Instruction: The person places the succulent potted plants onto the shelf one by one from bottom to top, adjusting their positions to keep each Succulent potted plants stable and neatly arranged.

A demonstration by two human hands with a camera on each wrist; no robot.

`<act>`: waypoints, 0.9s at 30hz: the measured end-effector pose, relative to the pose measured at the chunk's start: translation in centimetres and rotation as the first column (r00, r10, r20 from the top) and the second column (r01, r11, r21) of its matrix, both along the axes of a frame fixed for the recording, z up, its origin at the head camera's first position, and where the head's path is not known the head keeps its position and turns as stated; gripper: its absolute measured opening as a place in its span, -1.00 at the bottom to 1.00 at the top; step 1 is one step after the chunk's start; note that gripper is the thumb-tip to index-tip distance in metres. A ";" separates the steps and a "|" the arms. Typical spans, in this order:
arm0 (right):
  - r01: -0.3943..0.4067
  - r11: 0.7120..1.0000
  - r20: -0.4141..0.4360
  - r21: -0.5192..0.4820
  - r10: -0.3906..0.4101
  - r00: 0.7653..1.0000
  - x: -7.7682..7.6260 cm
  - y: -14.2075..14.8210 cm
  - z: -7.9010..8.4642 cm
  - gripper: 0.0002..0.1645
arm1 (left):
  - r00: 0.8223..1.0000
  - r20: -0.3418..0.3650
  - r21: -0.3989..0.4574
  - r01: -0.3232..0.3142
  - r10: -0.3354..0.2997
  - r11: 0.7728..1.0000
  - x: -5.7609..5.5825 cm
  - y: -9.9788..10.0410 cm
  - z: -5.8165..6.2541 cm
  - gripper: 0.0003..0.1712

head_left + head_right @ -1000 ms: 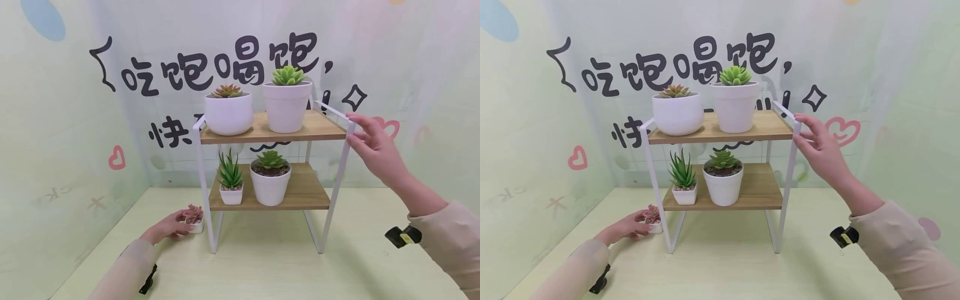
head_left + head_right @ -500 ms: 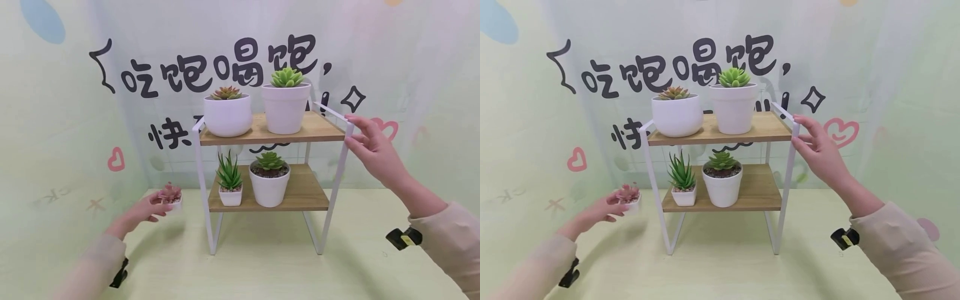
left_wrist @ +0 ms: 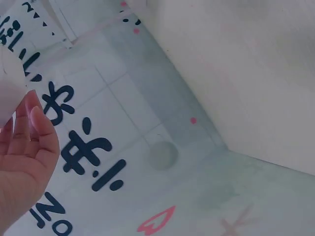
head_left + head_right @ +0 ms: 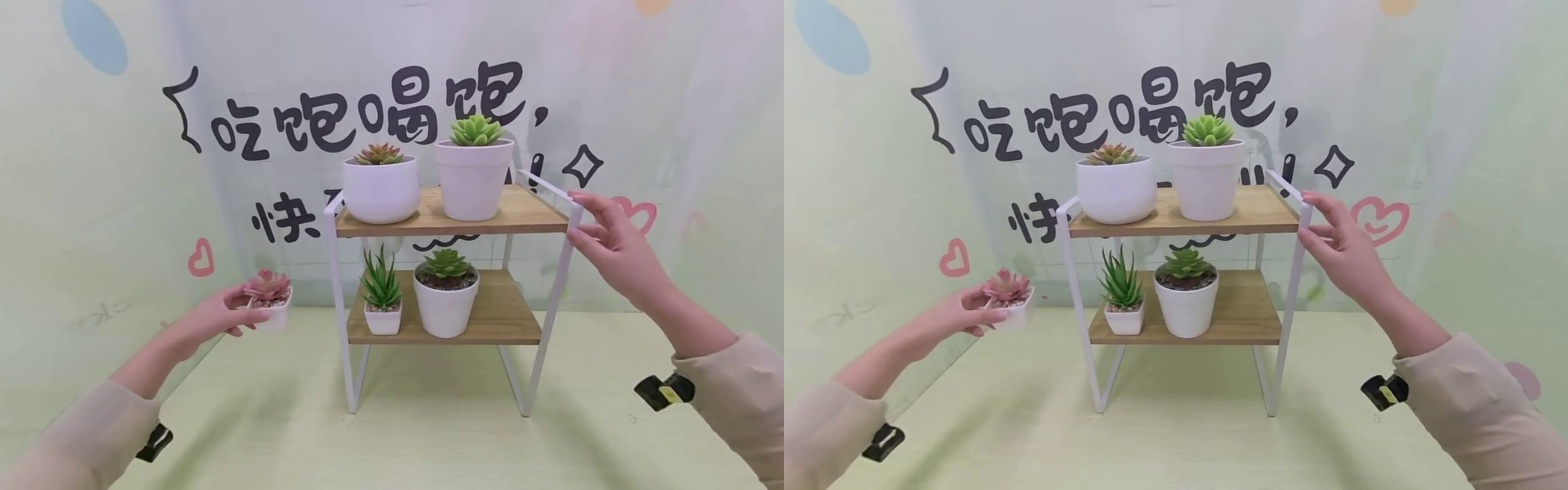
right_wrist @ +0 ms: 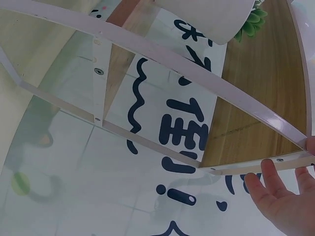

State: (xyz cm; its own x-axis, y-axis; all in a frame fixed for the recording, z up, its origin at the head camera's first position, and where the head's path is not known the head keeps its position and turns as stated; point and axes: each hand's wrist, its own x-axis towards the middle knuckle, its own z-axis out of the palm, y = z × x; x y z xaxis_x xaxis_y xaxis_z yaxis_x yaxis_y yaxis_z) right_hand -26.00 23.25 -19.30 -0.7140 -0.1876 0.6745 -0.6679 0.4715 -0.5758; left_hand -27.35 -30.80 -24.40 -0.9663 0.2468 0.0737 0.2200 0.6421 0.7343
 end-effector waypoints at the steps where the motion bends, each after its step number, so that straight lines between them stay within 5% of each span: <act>1: -0.002 1.000 0.000 -0.002 0.002 1.000 0.0 0.0 0.0 -0.39 | 1.000 -0.010 -0.001 0.007 -0.007 1.000 0.4 0.4 0.3 -0.16; 10: -0.011 1.000 -0.012 -0.017 0.010 1.000 -0.1 0.0 -0.1 -0.40 | 0.996 -0.074 0.010 0.056 -0.055 0.998 3.9 4.0 2.8 -0.17; 27: 0.019 1.000 0.006 -0.017 -0.019 1.000 -0.1 0.0 -0.1 -0.40 | 0.985 -0.118 0.110 0.139 -0.126 0.984 7.3 10.5 5.5 -0.15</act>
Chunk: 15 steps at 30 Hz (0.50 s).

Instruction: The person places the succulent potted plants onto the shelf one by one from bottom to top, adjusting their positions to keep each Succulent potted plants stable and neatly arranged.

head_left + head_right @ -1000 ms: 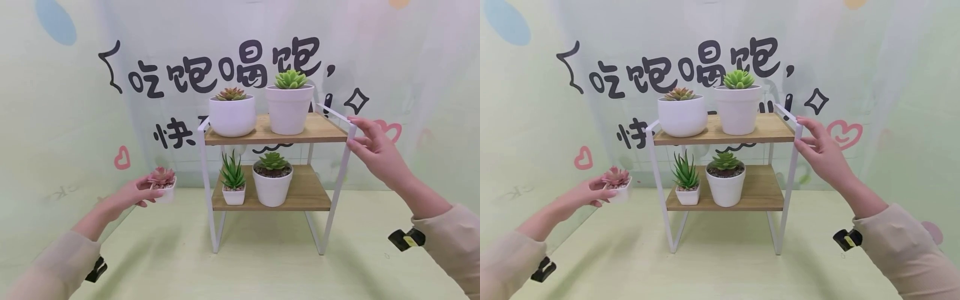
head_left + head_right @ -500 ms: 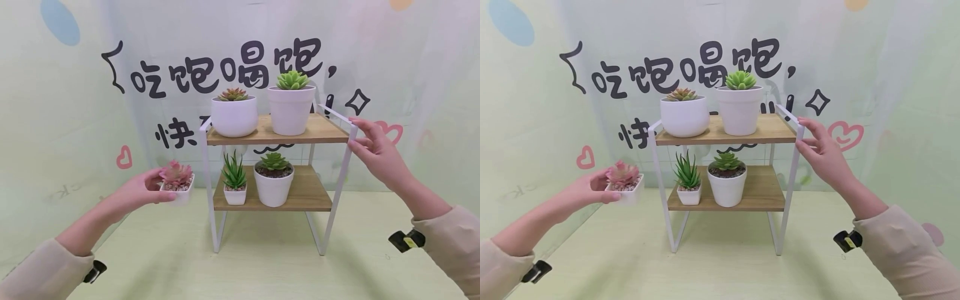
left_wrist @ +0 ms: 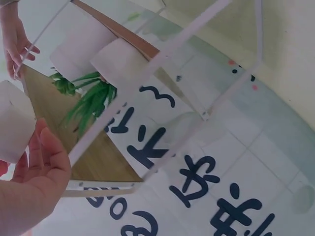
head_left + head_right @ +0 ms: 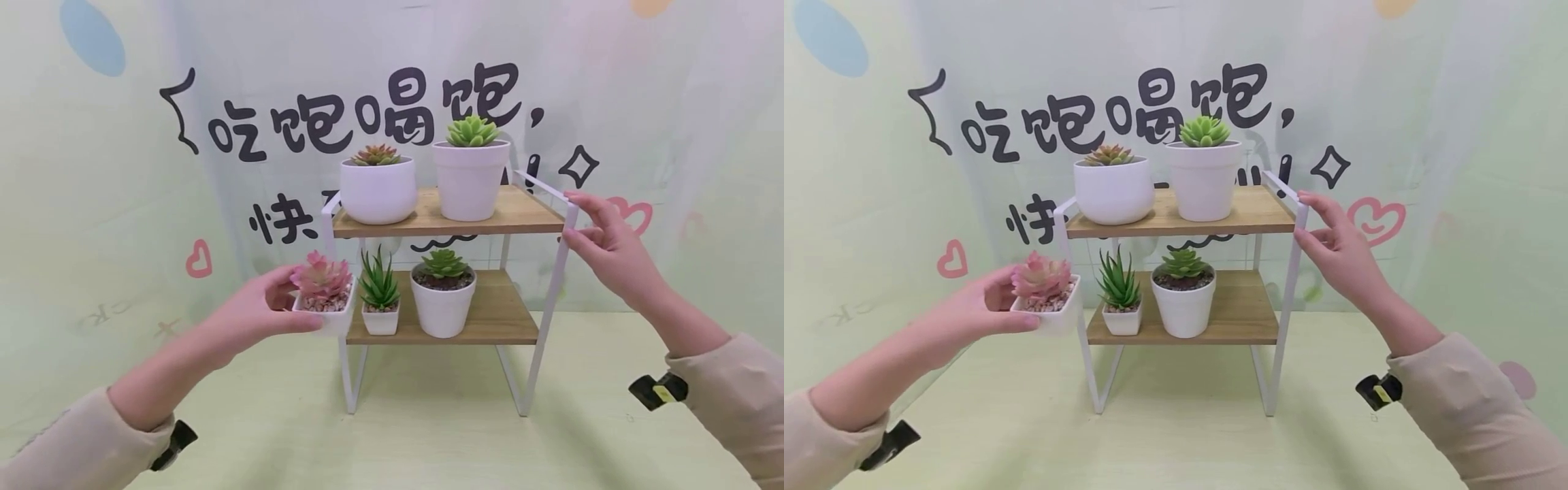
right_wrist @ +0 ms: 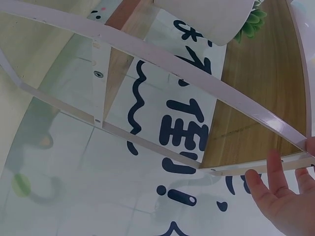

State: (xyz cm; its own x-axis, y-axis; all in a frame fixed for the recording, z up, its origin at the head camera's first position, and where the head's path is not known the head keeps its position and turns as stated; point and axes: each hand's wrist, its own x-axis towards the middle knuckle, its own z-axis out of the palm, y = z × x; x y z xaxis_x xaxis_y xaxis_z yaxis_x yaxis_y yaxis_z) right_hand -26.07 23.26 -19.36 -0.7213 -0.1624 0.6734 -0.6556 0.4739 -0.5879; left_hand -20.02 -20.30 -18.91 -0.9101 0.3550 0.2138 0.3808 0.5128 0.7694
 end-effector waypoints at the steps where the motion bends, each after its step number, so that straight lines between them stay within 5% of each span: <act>1: 0.003 1.000 0.002 0.002 -0.003 1.000 0.0 0.0 0.0 -0.40 | 1.000 0.002 0.009 0.009 -0.009 1.000 0.2 0.5 0.2 -0.16; 15: 0.006 1.000 0.010 -0.002 -0.006 1.000 0.1 -0.1 0.2 -0.40 | 0.993 -0.006 0.028 0.121 -0.121 0.992 0.6 7.4 2.8 -0.27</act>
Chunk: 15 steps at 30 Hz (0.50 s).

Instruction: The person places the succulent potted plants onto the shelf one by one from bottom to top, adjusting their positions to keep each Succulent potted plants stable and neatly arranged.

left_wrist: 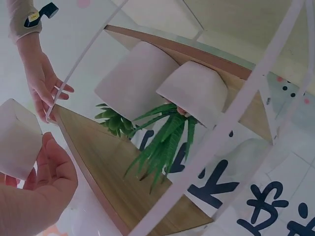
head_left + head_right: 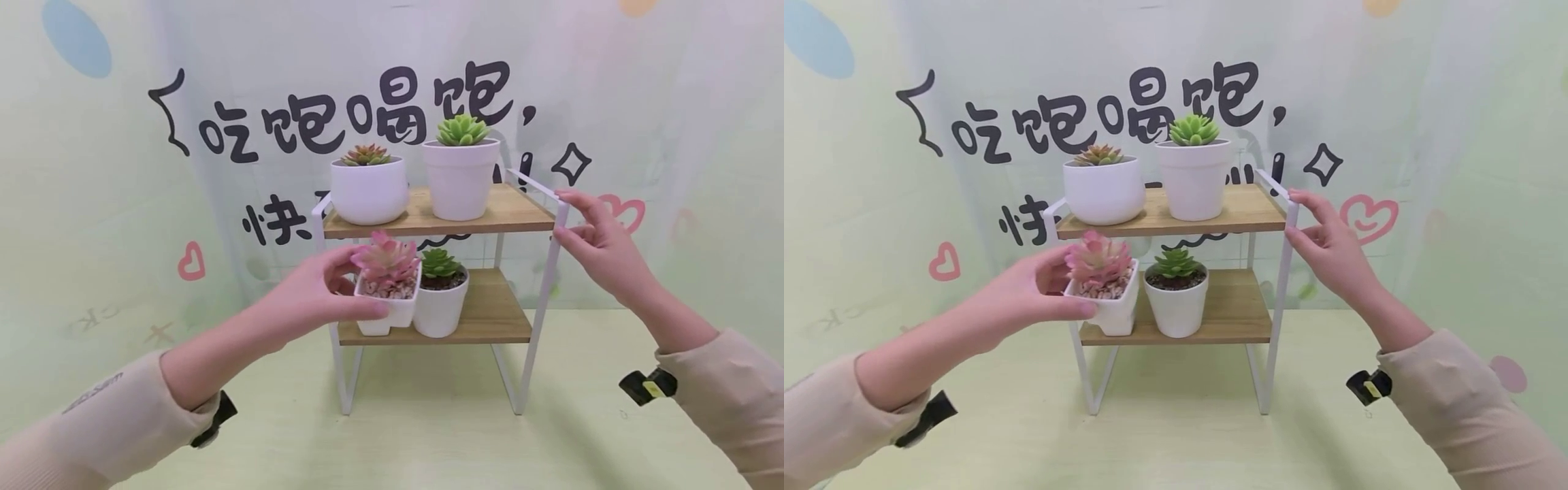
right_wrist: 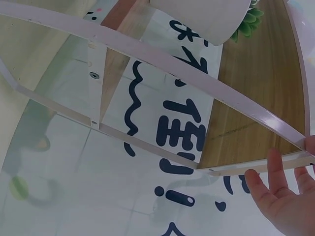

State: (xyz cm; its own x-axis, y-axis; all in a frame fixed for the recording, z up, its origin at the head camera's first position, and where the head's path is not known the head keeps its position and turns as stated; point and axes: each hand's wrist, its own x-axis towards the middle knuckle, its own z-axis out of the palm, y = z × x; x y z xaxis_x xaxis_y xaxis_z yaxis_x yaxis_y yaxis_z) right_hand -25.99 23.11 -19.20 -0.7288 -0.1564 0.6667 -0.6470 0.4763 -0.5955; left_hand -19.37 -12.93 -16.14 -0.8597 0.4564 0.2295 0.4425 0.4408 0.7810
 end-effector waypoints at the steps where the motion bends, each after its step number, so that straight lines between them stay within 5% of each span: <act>1: 0.001 1.000 -0.001 0.000 -0.001 1.000 0.0 0.0 0.0 -0.41 | 1.000 0.004 0.002 0.009 -0.009 1.000 -0.1 0.5 0.2 -0.27; 15: 0.009 1.000 -0.029 -0.009 -0.009 1.000 -0.2 0.1 -0.1 -0.41 | 1.000 -0.006 0.026 0.029 -0.028 0.999 -1.5 6.6 2.7 -0.32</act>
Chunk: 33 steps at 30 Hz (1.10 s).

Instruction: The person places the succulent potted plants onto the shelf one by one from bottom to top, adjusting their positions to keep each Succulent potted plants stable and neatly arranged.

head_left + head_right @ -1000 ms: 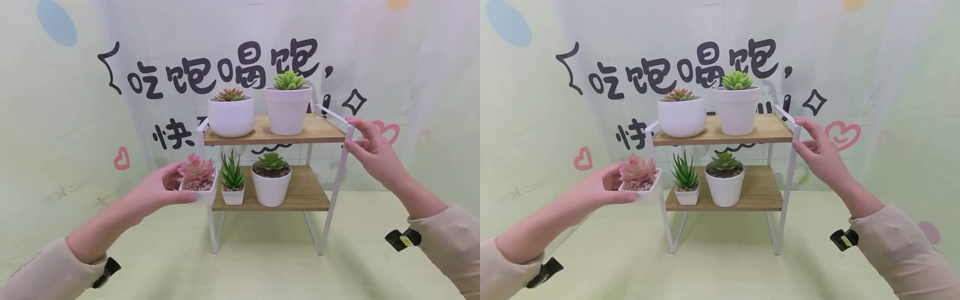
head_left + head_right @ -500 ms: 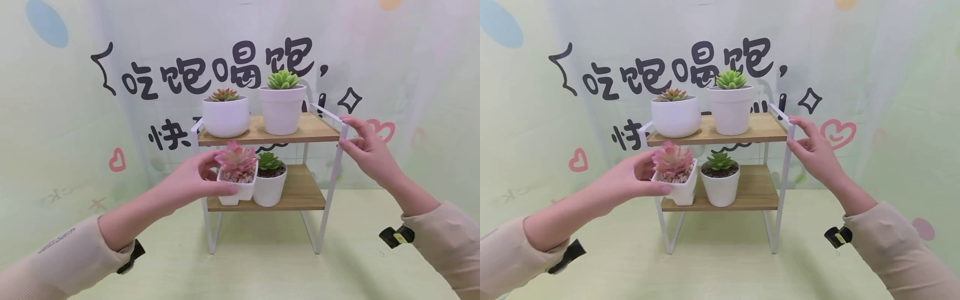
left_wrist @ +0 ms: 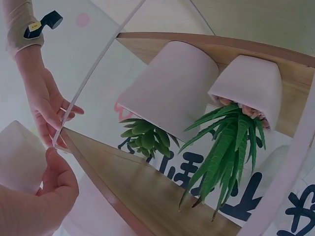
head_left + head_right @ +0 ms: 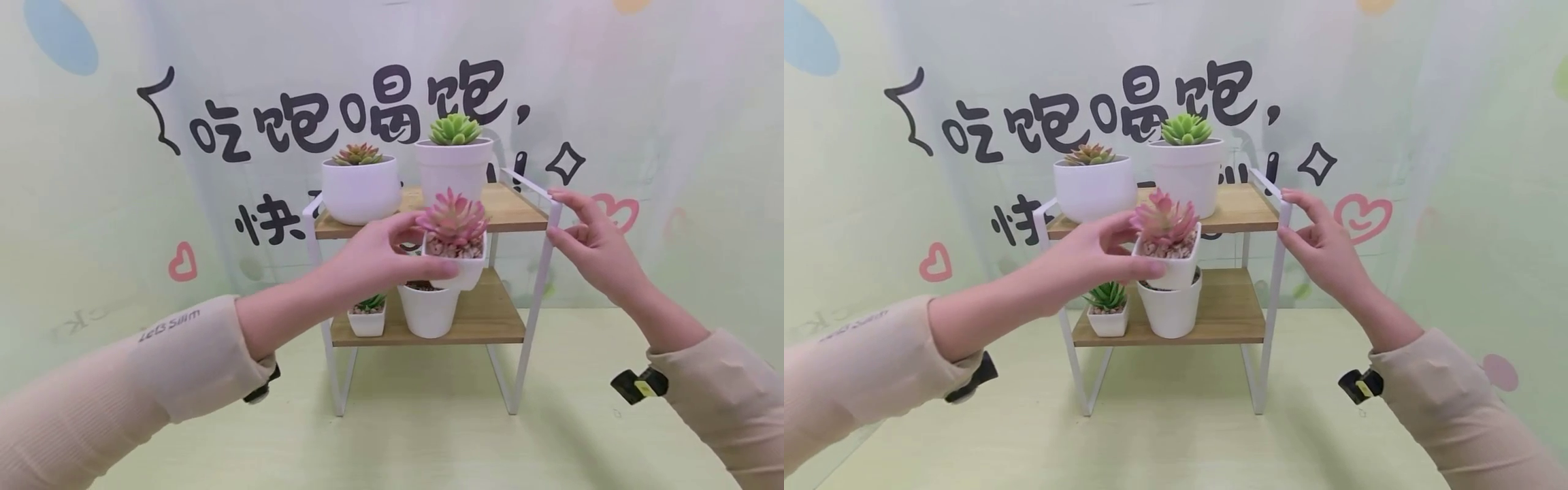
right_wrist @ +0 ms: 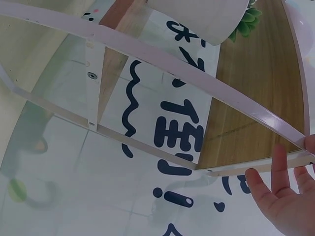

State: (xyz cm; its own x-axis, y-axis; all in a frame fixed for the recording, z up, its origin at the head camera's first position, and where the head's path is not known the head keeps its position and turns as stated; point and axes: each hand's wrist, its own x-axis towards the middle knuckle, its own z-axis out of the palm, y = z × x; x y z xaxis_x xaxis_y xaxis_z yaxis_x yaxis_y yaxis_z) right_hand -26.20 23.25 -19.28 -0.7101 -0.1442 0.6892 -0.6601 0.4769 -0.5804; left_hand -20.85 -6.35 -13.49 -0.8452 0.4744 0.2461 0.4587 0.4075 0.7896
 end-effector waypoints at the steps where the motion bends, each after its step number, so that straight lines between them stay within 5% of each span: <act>1: 0.003 1.000 -0.001 -0.001 -0.003 1.000 0.0 0.0 0.0 -0.41 | 1.000 -0.002 0.011 0.001 -0.001 1.000 -0.1 0.3 0.2 -0.32; 23: -0.033 0.999 -0.014 -0.014 0.033 0.999 0.3 0.0 -0.1 -0.44 | 0.992 -0.128 -0.025 -0.020 0.017 0.999 -3.4 7.9 3.1 -0.51; 33: -0.020 1.000 0.009 0.007 0.020 1.000 0.4 -0.1 0.0 -0.42 | 0.970 -0.216 -0.129 -0.144 0.114 0.981 -4.7 10.4 3.1 -0.54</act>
